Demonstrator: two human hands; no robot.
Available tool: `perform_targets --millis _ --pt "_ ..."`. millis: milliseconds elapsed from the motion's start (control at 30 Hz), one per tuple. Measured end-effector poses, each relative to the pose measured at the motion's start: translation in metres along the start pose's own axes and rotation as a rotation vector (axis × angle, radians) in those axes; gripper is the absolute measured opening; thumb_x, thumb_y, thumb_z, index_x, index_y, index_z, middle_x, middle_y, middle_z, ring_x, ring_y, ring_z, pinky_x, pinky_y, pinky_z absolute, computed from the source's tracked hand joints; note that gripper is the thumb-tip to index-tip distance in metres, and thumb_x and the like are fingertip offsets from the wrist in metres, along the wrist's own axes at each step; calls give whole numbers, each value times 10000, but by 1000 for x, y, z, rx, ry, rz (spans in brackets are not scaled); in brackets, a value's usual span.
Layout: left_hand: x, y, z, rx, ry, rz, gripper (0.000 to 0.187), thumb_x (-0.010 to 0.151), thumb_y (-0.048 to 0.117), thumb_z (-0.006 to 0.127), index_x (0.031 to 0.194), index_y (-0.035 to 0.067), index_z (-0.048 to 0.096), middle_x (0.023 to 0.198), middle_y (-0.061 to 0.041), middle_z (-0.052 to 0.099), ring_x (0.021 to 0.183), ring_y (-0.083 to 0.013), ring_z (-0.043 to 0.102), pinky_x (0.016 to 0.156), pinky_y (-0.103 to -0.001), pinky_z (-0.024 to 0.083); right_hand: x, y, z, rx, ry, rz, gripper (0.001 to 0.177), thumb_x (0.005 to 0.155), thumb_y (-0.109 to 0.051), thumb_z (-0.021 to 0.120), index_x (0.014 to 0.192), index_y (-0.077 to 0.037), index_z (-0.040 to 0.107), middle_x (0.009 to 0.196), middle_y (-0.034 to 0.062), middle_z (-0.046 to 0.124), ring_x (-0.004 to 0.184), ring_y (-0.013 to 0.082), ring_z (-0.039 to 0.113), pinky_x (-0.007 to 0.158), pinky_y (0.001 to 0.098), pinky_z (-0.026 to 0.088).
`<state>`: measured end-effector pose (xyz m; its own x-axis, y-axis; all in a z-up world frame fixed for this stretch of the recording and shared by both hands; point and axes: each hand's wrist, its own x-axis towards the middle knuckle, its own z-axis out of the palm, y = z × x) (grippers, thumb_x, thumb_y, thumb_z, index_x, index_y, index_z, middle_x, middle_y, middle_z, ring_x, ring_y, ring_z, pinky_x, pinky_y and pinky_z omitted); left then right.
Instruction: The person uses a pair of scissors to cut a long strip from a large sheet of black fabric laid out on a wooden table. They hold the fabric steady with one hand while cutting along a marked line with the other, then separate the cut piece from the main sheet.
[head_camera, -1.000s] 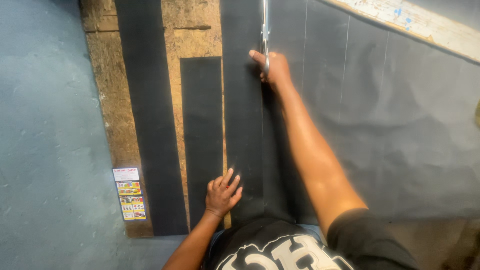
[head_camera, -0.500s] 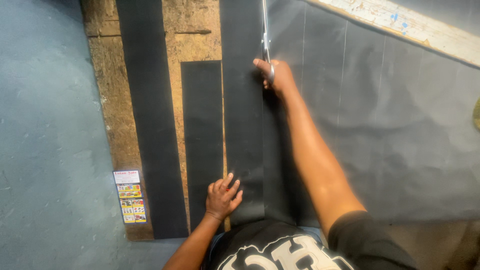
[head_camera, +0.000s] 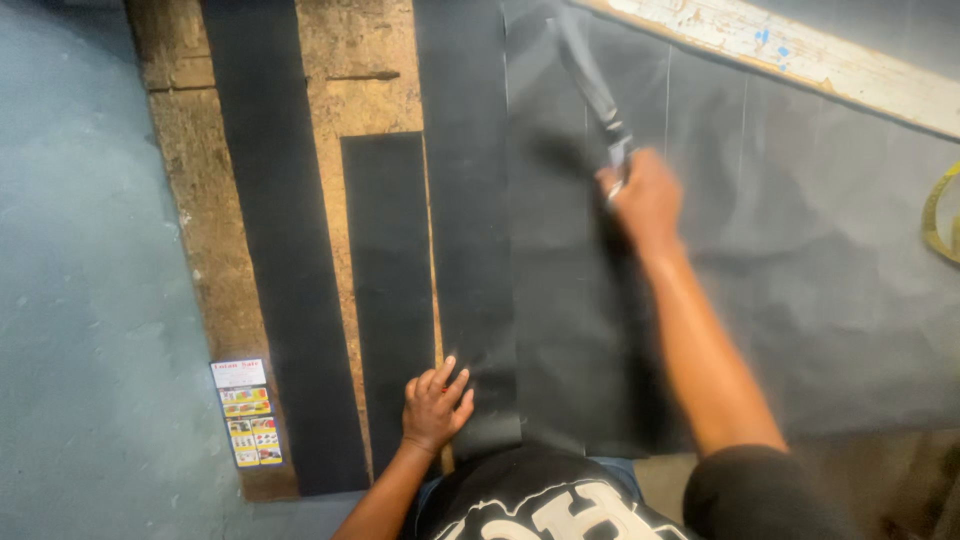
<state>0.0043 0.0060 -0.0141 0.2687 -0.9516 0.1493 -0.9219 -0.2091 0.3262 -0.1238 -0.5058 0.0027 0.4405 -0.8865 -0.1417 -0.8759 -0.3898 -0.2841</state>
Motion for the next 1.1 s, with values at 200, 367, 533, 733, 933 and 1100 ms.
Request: perform_targets --millis 200,367,533,733,933,1100 --pt "5 3 -2 10 -13 -26 486 857 426 815 1314 304 701 1502 3 612 1111 -265 636 862 -454 525 138 143 12 -204 472 -171 499 870 -250 1020 1053 -45 604 988 182 678 894 447 650 747 545 492" --pt "3 0 6 25 -23 -29 469 851 443 804 1293 322 706 1479 15 631 1091 -245 654 859 -436 513 165 148 31 15 628 48 497 901 -230 974 1077 -51 544 1022 183 667 919 460 655 764 551 514" --pt "1 0 9 58 -52 -30 508 855 460 800 1335 338 682 1500 21 615 1114 -238 646 882 -440 512 216 157 38 194 669 123 310 953 -175 819 1103 -84 563 1026 174 747 911 454 705 756 541 533" --pt "-10 -3 19 40 -101 -36 486 861 473 782 1312 325 677 1492 16 589 1101 -249 623 816 -446 516 289 154 40 200 701 30 386 835 -113 845 1115 -108 579 985 176 784 871 462 737 721 551 549" --pt "-13 -3 20 59 -143 -51 492 849 504 784 1305 341 694 1495 27 584 1102 -238 609 827 -452 516 302 107 32 235 813 138 404 804 -130 869 1031 -104 536 1015 125 759 930 410 719 785 500 527" --pt "-13 -3 19 37 -114 -47 490 885 491 771 1342 340 682 1524 27 579 1146 -224 609 878 -429 498 286 98 32 390 688 171 516 905 -344 963 1076 -129 526 1049 113 793 914 392 746 763 491 544"
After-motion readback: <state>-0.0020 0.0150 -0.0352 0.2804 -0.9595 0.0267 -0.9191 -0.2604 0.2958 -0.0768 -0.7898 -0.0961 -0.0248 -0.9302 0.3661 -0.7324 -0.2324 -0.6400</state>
